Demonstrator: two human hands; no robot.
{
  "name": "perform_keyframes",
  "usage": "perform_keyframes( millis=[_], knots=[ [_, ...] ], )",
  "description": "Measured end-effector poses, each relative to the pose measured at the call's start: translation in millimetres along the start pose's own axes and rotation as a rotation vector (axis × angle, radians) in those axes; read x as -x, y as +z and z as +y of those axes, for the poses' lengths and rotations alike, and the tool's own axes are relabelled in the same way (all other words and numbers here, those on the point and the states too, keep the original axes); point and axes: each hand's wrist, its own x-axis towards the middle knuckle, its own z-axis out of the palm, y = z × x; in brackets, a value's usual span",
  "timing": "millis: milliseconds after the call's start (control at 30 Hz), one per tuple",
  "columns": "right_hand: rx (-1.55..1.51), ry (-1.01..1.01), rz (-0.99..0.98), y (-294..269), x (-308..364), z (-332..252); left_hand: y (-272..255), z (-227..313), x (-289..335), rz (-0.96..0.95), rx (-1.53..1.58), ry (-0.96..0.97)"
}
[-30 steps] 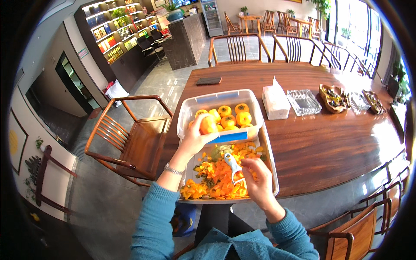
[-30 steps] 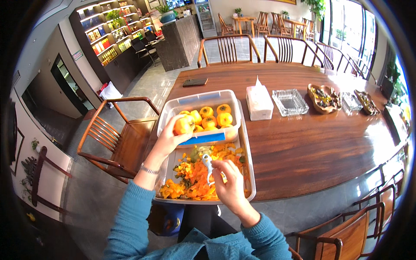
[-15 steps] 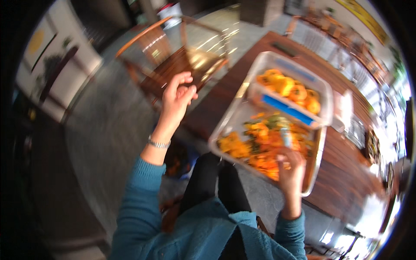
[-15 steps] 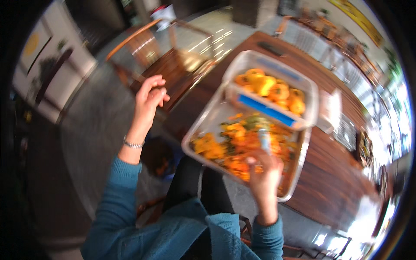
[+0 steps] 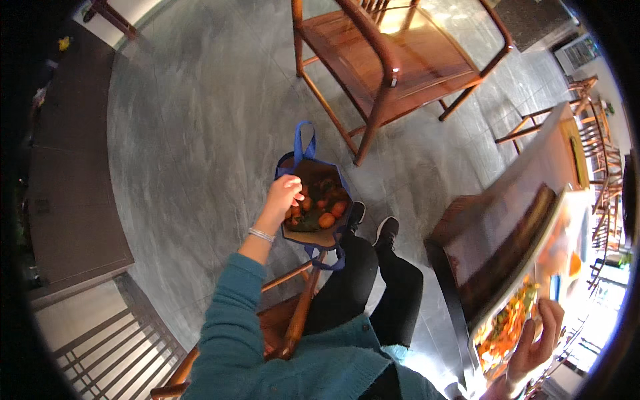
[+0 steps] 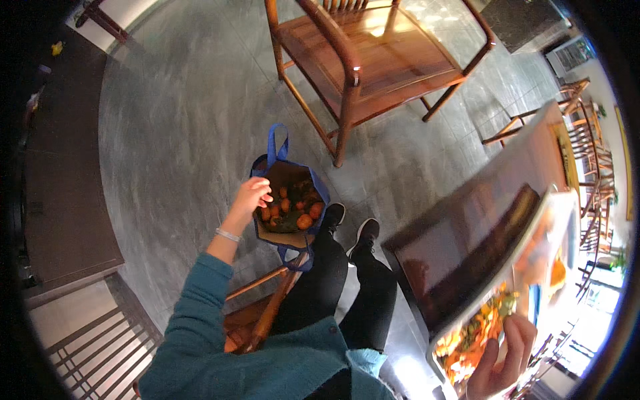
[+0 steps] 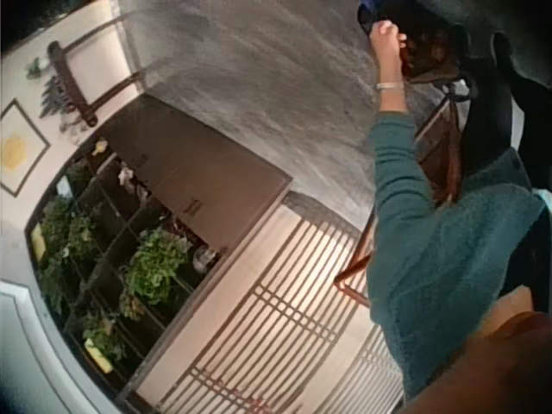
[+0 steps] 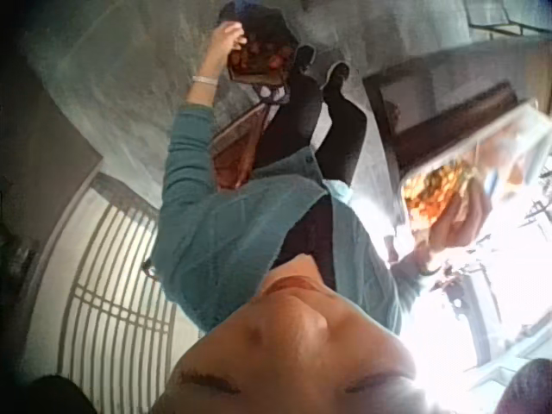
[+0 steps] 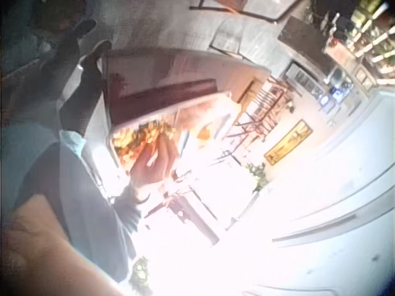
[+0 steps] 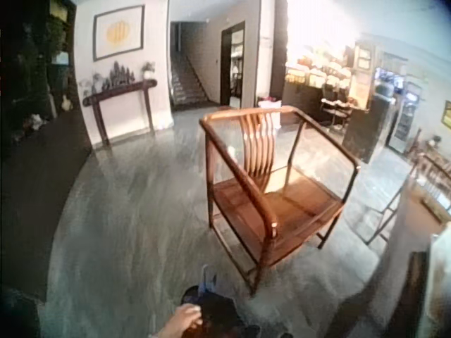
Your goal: The person peels persimmons one at a time using a peeler, rotating each fruit to remove the skin and collecting the peels in a tray. The person occasionally reaches into a bag to retrieve another persimmon and continues peeling.
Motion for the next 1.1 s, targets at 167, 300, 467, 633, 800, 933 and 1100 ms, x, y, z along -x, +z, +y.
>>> perform_keyframes(
  millis=[167, 300, 467, 633, 800, 933, 1100],
  knots=[
    [0.019, -0.197, -0.695, 35, -84, -37, 23, -132, -79, 0.042, -0.513, -0.304],
    [0.051, -0.154, -0.973, 66, -107, -35, 51, -194, -109, 0.035, -0.872, -0.457],
    [0.029, 0.358, -1.049, 72, -92, -30, 70, -231, -153, 0.038, -0.968, -0.184],
    [-0.149, 0.991, -0.985, 73, -102, -29, 92, -258, -214, 0.022, -0.835, 0.222],
    [0.14, 0.544, -1.166, 92, -118, -13, 65, -232, -214, -0.051, -0.898, -0.226],
    [0.182, 0.466, -1.198, 95, -120, -4, 17, -207, -186, -0.108, -0.819, -0.361],
    [0.209, 0.399, -1.235, 98, -127, 0, 14, -227, -187, -0.159, -0.84, -0.163]
  ],
)
